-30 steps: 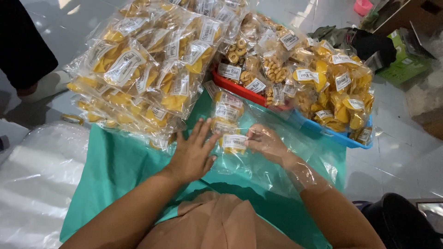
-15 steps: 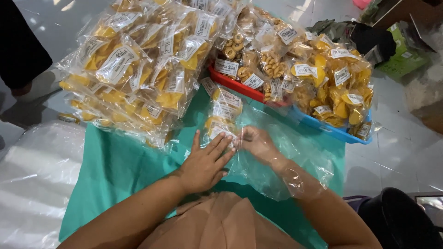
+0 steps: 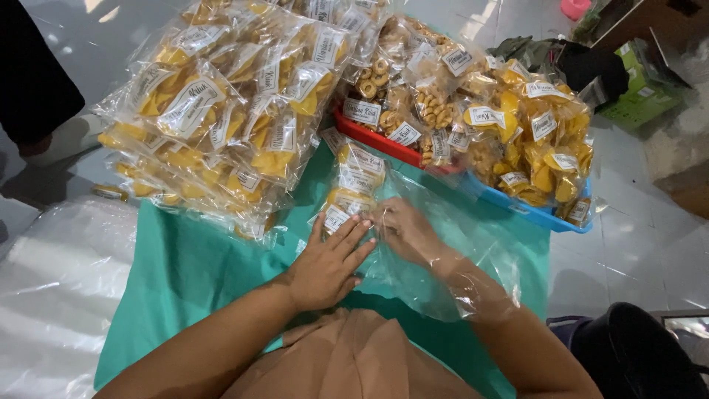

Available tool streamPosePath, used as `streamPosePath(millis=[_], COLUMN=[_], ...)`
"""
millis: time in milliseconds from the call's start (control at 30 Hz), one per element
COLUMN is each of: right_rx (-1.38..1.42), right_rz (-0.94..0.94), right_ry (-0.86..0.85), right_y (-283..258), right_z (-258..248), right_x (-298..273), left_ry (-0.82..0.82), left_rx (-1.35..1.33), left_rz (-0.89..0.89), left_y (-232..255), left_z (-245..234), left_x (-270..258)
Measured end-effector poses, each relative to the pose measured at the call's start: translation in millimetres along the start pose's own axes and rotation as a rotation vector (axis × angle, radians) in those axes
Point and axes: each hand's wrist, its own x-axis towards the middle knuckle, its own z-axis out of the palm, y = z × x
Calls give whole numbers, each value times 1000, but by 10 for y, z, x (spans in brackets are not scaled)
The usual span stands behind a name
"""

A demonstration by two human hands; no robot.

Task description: Packing individually wrapped snacks and small yellow packets into larger clear plastic bags.

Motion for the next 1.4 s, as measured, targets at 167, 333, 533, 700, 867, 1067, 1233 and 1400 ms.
streamPosePath(millis=[167, 333, 533, 700, 867, 1067, 1233, 1400], right_rx=[-338, -705, -724, -570, -708, -735, -601, -650], right_rz=[-466, -331, -302, -300, -472, -320, -291, -360], right_ry=[5, -31, -41, -19, -85, -227, -188, -58], right_y=[400, 499, 577, 389, 744, 753, 1029, 843], right_z=[6, 86, 12, -12, 54, -10, 43, -151], right_x=[53, 62, -37, -109, -105, -121, -278, -536], left_ry=[-22, -114, 8, 80, 108, -129, -99, -153], left_rx=[29, 70, 68, 99, 108, 94, 88, 101], left_rz=[-3, -29, -24, -18, 22, -20, 12, 6], left_y=[-37, -182, -102, -133, -154, -147, -151, -131], left_z=[11, -86, -140, -53, -20, -152, -102, -44], left_x=[11, 146, -9, -148, -127, -92, -84, -52])
